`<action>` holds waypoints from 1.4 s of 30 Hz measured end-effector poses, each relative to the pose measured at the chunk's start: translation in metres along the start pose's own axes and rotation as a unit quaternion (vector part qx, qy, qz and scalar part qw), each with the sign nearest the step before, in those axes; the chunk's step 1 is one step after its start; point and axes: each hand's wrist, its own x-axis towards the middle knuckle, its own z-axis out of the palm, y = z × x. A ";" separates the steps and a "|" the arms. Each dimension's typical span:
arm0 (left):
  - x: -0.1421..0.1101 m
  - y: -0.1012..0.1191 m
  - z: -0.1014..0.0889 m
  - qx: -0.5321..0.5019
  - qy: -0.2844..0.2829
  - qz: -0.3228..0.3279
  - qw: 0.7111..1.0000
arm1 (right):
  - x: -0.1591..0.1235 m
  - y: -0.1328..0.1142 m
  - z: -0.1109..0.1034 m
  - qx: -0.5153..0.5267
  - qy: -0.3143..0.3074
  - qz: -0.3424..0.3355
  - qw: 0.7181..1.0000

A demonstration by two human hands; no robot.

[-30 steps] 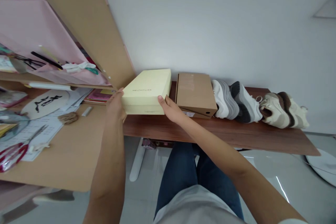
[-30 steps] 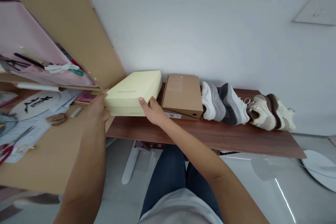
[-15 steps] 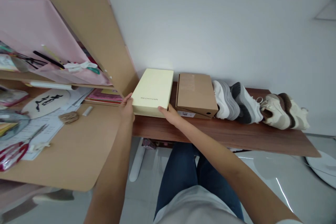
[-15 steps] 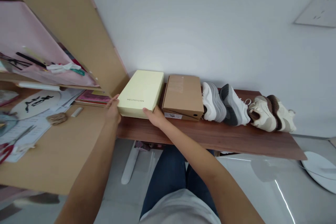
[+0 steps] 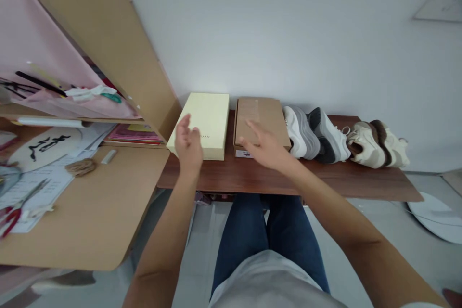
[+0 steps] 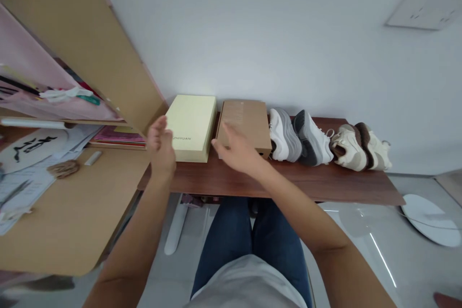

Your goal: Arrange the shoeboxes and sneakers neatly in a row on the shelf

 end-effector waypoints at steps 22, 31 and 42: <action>-0.040 -0.044 0.103 0.077 -0.154 -0.243 0.955 | 0.007 0.129 -0.030 -0.072 0.090 0.156 0.981; -0.058 -0.055 0.099 -0.004 -0.130 -0.242 0.962 | 0.004 0.134 -0.019 -0.041 0.111 0.164 0.979; -0.035 -0.019 0.096 0.031 -0.142 -0.206 0.968 | 0.007 0.129 -0.020 0.000 0.135 0.166 0.977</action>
